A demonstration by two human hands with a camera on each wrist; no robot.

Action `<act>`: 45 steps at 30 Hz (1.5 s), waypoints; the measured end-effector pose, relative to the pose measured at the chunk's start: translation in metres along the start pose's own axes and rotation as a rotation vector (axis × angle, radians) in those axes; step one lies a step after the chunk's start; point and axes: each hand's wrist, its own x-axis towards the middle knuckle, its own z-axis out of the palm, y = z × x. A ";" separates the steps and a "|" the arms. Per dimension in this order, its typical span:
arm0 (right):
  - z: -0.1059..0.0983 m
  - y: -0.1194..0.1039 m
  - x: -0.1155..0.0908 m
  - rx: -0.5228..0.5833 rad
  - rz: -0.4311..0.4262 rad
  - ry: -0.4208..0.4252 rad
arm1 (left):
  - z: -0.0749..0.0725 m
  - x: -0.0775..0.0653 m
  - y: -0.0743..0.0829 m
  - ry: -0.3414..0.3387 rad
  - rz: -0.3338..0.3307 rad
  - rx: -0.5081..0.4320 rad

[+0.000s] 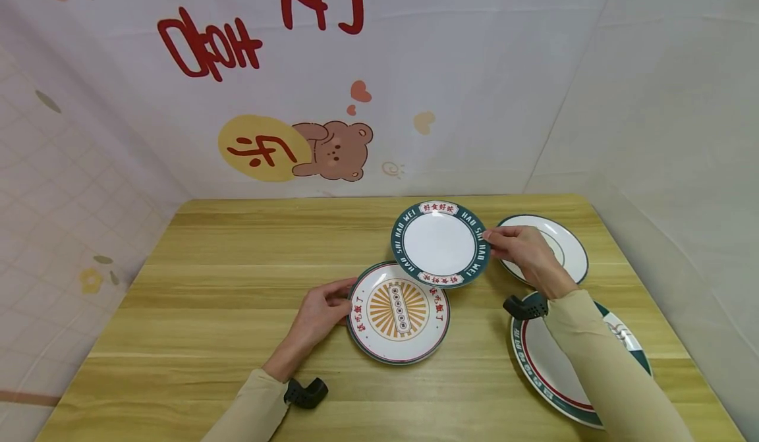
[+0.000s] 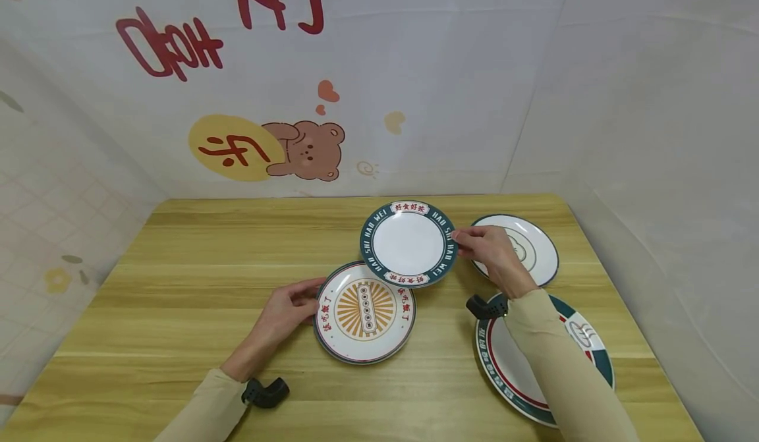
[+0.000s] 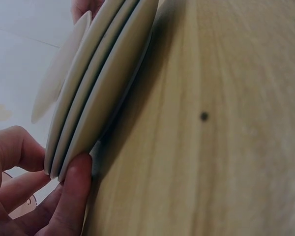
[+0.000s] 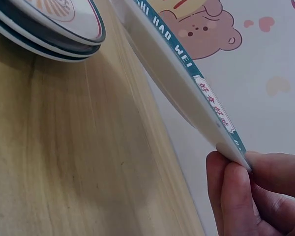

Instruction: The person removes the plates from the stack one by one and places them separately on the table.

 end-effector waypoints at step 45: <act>-0.003 0.010 0.037 -0.012 0.048 0.053 | 0.000 -0.002 -0.001 -0.012 0.006 0.024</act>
